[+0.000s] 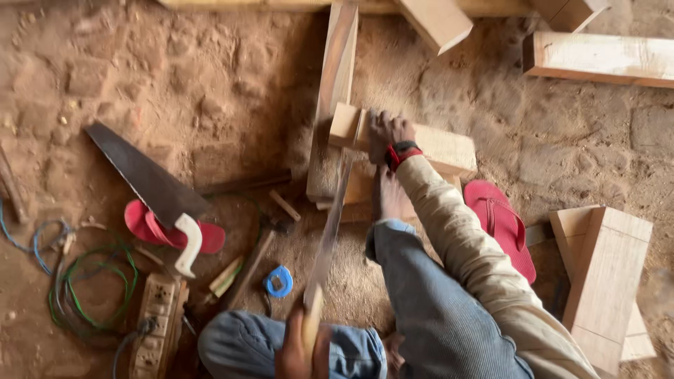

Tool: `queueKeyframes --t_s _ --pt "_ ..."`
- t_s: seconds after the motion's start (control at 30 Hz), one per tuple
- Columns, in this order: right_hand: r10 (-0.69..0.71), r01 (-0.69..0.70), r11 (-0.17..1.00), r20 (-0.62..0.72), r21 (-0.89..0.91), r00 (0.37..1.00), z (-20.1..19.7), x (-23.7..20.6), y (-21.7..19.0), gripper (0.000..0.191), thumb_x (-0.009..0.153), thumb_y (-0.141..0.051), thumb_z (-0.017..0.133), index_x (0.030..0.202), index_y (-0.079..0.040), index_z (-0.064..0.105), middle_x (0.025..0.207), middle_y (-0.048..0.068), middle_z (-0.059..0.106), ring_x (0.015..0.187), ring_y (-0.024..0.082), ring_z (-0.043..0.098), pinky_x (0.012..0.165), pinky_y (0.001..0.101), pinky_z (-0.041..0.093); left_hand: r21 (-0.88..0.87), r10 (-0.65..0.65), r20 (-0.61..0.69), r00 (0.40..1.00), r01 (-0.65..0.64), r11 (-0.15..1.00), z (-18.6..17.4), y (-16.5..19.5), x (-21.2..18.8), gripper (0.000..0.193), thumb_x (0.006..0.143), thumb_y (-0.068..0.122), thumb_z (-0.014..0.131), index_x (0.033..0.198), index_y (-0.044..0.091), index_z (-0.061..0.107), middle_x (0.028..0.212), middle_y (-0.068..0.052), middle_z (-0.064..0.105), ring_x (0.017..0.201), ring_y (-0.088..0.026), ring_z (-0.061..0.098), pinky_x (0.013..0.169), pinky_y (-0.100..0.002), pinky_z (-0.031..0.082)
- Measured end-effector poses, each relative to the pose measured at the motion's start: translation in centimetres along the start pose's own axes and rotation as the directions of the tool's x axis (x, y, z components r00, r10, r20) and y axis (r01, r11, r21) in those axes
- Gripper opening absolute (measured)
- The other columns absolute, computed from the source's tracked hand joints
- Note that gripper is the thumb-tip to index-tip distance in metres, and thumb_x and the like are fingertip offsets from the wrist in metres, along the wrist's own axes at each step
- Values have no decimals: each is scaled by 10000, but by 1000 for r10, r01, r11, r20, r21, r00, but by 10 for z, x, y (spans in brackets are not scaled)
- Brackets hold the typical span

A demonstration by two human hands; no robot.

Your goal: The person sits on the floor and uses a hand saw to cut a small wooden block that is resting on a larger piece of wood. The person holds the block steady with one hand while sawing with the other, producing sawdust as the cut progresses.

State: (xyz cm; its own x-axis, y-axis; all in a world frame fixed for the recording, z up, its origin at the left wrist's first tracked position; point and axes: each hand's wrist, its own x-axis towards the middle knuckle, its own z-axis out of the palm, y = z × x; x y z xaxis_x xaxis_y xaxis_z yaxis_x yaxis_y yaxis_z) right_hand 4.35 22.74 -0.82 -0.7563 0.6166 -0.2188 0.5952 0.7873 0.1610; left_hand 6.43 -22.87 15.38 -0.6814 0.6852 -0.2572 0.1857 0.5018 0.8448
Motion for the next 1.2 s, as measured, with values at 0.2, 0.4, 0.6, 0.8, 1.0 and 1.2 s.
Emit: queueKeyframes --t_s 0.2,0.4,0.6,0.8,1.0,1.2 --pt "43 -26 993 -144 118 989 -7 -4 -6 900 805 -253 676 1617 -55 343 1305 233 572 1104 469 638 841 527 566 -32 297 -68 952 -300 954 8 -35 -1 542 980 197 608 1468 11 465 1301 -237 693 1146 -298 743 939 -381 607" --pt "76 -73 995 -46 70 996 3 -10 -16 1024 722 -322 674 1590 -1 236 1391 306 435 1241 564 497 869 575 526 -46 207 -32 978 -209 977 16 -25 5 499 1028 160 578 1478 -21 460 1367 -264 651 1238 -332 691 994 -393 584" --pt "73 -64 995 -120 75 990 4 -11 -17 966 748 -330 675 1576 -51 263 1407 292 431 1273 576 476 888 578 512 -128 590 -116 799 -601 789 86 47 189 443 1079 117 555 1481 -41 458 1391 -287 626 1264 -370 666 1012 -397 570" --pt "112 -99 984 -79 151 991 0 -16 -22 982 741 -290 705 1588 -39 275 1396 272 463 1260 552 500 945 587 501 -60 472 -59 880 -475 878 97 49 207 489 1073 123 532 1537 38 404 1278 -283 673 1140 -384 715 881 -409 605" --pt "80 -73 990 -48 119 996 -19 -14 -18 997 716 -275 708 1555 12 251 1362 324 456 1247 581 490 925 579 521 -17 51 11 999 -51 999 22 -10 29 478 1015 125 610 1463 38 468 1012 -237 713 807 -262 697 678 -372 545" --pt "68 -66 994 -24 87 997 -16 -12 -18 1006 713 -275 695 1564 23 248 1362 308 470 1198 530 542 917 545 526 -2 266 -68 962 -266 964 9 -24 -6 518 940 125 653 1398 -38 473 1322 -324 636 1198 -363 683 989 -414 573"
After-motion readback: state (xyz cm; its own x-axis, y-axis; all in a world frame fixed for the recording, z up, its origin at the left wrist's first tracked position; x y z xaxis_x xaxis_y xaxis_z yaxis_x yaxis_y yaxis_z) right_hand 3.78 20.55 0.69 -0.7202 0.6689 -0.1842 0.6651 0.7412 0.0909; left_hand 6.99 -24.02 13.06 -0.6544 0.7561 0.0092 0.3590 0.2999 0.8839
